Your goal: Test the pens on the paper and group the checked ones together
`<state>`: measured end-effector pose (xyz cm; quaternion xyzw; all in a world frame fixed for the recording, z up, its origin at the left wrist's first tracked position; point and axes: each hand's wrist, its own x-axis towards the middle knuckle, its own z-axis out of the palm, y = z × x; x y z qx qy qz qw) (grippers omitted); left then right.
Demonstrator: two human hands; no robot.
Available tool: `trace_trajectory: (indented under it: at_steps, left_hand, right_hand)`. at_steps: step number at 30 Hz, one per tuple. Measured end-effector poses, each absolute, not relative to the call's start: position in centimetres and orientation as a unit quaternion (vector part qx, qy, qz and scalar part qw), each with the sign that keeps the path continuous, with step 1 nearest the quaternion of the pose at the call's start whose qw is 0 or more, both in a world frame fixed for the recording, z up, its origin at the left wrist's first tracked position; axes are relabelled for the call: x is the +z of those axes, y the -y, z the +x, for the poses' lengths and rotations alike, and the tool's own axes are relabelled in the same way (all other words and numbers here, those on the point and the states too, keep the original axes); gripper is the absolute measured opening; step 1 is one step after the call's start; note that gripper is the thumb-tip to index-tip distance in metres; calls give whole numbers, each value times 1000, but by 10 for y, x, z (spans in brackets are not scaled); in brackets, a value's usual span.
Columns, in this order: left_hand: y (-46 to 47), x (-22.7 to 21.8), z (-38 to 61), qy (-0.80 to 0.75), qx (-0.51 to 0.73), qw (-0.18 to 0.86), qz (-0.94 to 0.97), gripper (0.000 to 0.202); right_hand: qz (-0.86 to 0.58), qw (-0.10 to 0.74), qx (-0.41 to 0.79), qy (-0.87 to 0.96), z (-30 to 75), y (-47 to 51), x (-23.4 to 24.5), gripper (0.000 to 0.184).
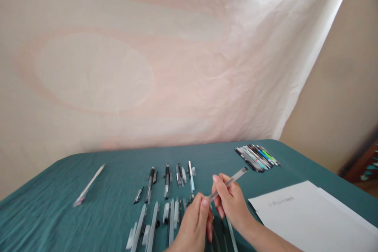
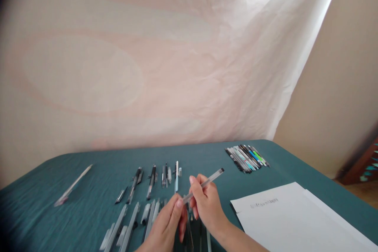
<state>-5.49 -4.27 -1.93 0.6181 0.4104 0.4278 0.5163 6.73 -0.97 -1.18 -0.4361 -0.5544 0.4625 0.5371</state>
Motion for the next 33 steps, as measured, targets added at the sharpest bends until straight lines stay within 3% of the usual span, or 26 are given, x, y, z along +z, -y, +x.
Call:
trace_trajectory:
  at_steps: [11,20,25,27,33]
  left_hand:
    - [45,-31,-49,-389,426,557,598,38]
    - [38,-7,-54,-386,469,571,552,40]
    - [27,-3,-66,-414,500,558,517,39]
    - [23,-2,-69,-426,517,537,512,38]
    - [16,4,-73,-464,538,481,513,36]
  right_hand:
    - [-454,551,469,520,61,17,-13,41]
    - [-404,509,505,568,72,3,3,34]
    - [-406,565,467,545,102,-11,25,28]
    - [-435,517,439,592,119,-17,33,28]
    - [-458,268,368,764,148,-14,44,20]
